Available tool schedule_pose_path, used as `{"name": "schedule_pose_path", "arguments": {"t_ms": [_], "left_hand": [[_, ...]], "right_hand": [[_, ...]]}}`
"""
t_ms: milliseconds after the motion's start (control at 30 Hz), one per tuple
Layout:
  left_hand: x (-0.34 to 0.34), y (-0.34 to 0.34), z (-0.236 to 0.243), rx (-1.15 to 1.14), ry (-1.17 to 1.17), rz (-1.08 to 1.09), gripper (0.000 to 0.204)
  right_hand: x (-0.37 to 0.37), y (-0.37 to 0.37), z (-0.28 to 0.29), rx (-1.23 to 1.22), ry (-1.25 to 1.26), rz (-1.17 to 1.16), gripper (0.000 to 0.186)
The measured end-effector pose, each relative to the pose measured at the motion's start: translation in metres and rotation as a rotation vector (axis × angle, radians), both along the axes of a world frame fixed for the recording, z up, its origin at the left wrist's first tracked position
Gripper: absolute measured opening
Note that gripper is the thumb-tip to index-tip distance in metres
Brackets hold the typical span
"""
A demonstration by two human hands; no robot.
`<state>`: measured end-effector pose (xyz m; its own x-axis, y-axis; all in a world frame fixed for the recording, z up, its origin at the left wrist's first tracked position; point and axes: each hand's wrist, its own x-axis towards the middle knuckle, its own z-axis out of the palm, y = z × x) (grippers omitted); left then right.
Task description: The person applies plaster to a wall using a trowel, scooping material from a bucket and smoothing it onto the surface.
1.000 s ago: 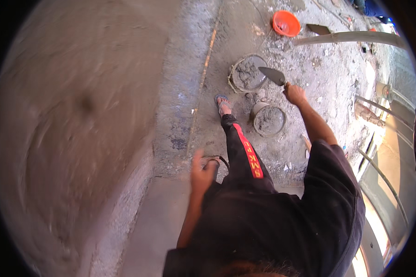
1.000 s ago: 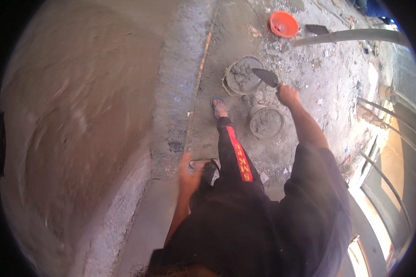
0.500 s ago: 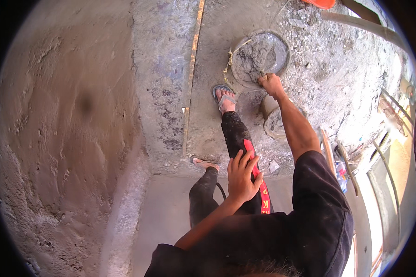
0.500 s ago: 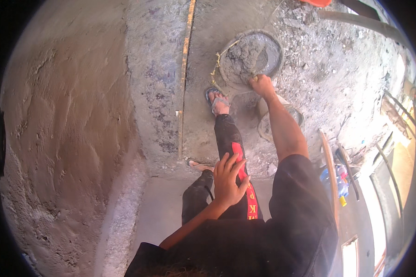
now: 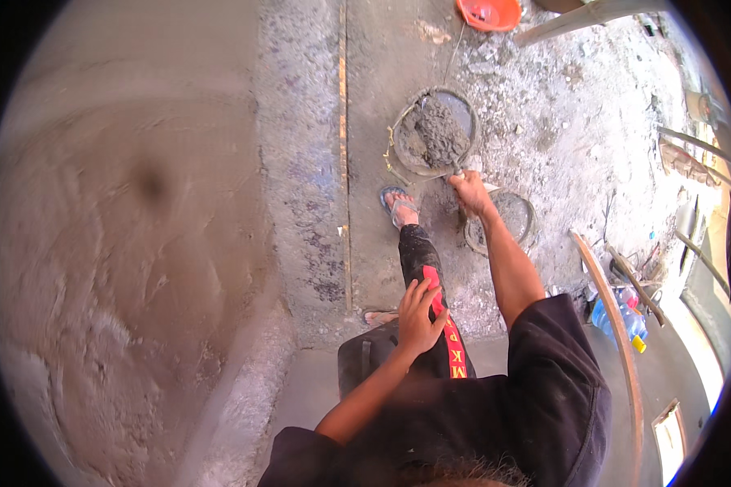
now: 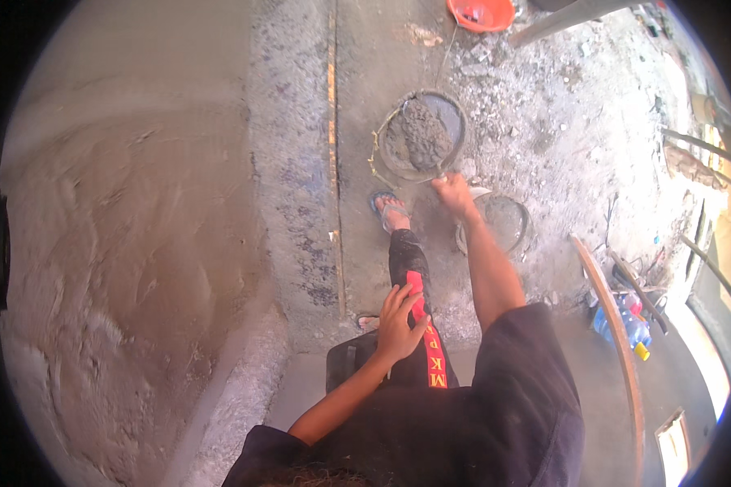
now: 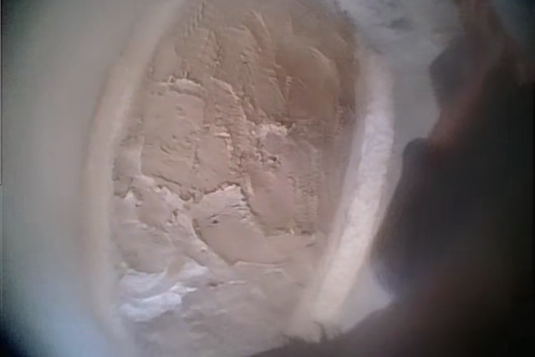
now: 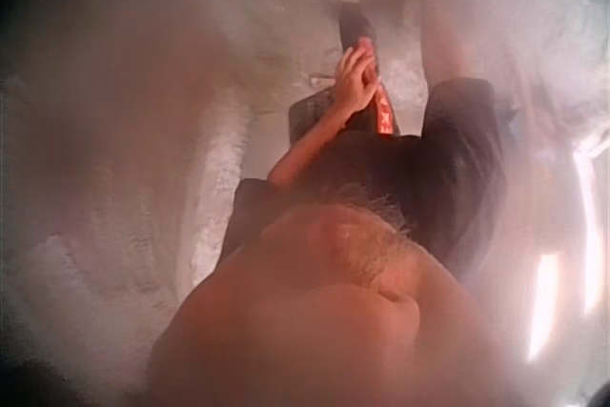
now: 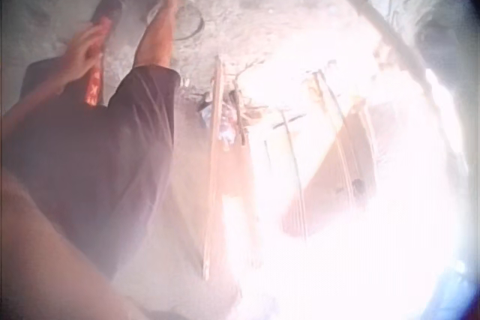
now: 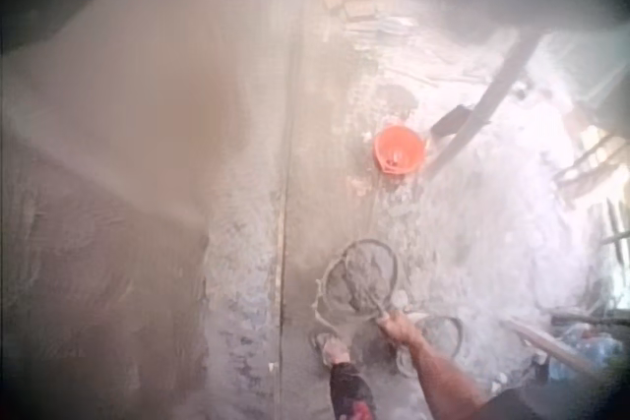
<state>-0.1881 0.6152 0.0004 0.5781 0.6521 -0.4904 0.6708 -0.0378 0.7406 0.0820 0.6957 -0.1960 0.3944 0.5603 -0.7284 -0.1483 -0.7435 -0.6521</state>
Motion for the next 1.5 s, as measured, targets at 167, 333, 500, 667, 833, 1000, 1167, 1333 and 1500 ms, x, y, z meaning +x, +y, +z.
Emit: {"name": "schedule_pose_path", "arguments": {"t_ms": [167,333,500,667,833,1000,1167,1333,1500], "left_hand": [[-0.063,-0.062,0.013,-0.032,-0.021,0.086,0.058],[-0.215,-0.082,0.102,-0.146,0.288,0.119,0.066],[-0.403,-0.163,0.119,-0.053,0.393,0.539,0.066],[-0.495,-0.272,0.151,-0.266,0.509,1.039,0.055],[-0.450,-0.303,0.134,-0.096,0.491,1.333,0.055],[-0.424,-0.314,0.057,-0.231,0.387,1.135,0.060],[-0.366,-0.216,0.135,-0.264,0.350,1.012,0.065],[-0.335,-0.165,0.137,-0.355,0.338,0.751,0.063],[-0.208,-0.060,0.139,-0.154,0.176,0.451,0.054]], "right_hand": [[-0.072,0.005,0.198,0.379,0.309,-0.176,0.016],[-0.133,-0.006,0.445,0.775,0.403,-0.421,0.022],[-0.192,0.026,0.661,1.319,0.252,-0.558,0.018],[-0.239,0.114,0.761,1.605,-0.106,-0.980,0.021],[-0.330,0.248,0.785,1.477,-0.850,-0.969,0.022],[-0.544,0.133,0.662,1.333,-0.555,0.509,0.052],[-0.453,-0.034,0.531,0.944,-0.276,0.832,0.046],[-0.255,-0.047,0.356,0.264,-0.541,0.981,0.045],[-0.045,-0.021,0.275,-0.034,-0.713,0.980,0.033]]}}
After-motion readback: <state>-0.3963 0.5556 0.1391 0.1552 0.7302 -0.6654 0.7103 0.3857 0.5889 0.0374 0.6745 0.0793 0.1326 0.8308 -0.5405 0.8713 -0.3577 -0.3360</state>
